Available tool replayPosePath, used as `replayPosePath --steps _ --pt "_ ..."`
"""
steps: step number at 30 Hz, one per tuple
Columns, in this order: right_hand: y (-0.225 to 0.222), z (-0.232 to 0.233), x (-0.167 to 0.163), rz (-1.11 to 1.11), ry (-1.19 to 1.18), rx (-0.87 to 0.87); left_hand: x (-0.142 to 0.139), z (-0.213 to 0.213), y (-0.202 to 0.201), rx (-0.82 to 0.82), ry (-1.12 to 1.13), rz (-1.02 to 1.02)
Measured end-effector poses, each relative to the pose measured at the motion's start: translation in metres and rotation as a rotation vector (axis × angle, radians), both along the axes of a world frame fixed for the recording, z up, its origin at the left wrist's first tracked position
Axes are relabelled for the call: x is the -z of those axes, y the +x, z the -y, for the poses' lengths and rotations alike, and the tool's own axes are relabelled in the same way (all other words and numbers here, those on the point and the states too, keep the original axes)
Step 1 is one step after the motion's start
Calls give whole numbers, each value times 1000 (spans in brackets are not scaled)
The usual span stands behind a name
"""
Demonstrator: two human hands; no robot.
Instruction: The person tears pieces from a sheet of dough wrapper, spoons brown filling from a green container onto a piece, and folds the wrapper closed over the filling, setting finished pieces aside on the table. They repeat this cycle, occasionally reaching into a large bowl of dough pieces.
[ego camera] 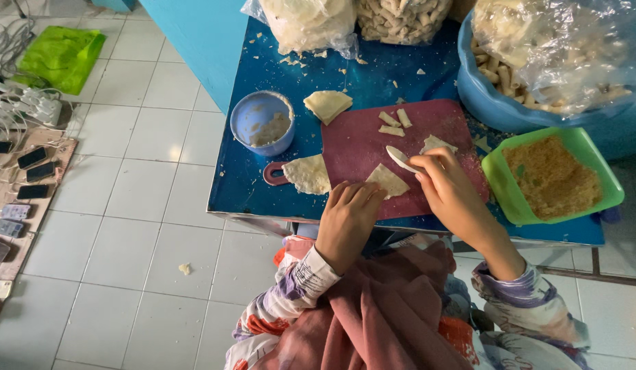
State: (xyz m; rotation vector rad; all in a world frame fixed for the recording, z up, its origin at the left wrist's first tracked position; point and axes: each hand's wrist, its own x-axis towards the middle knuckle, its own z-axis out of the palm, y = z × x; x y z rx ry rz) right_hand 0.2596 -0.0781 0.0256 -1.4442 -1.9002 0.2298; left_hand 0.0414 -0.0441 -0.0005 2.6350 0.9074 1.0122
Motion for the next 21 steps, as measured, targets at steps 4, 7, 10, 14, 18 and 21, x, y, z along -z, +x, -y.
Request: replayPosePath --steps 4,7,10,14,18,21 --pt "0 0 1 -9 -39 11 1 0 1 -5 0 15" --pt "0 0 1 0 -24 7 0 0 0 -3 -6 10" --pt "0 0 3 15 -8 6 -1 1 -2 1 -24 -7" --pt "-1 1 4 -8 -75 -9 -1 3 -3 -4 -33 -26" --pt "-4 -1 5 3 -52 -39 1 3 -3 4 -30 -36" --pt "-8 -4 6 9 -69 -44 3 3 -3 2 -26 -34"
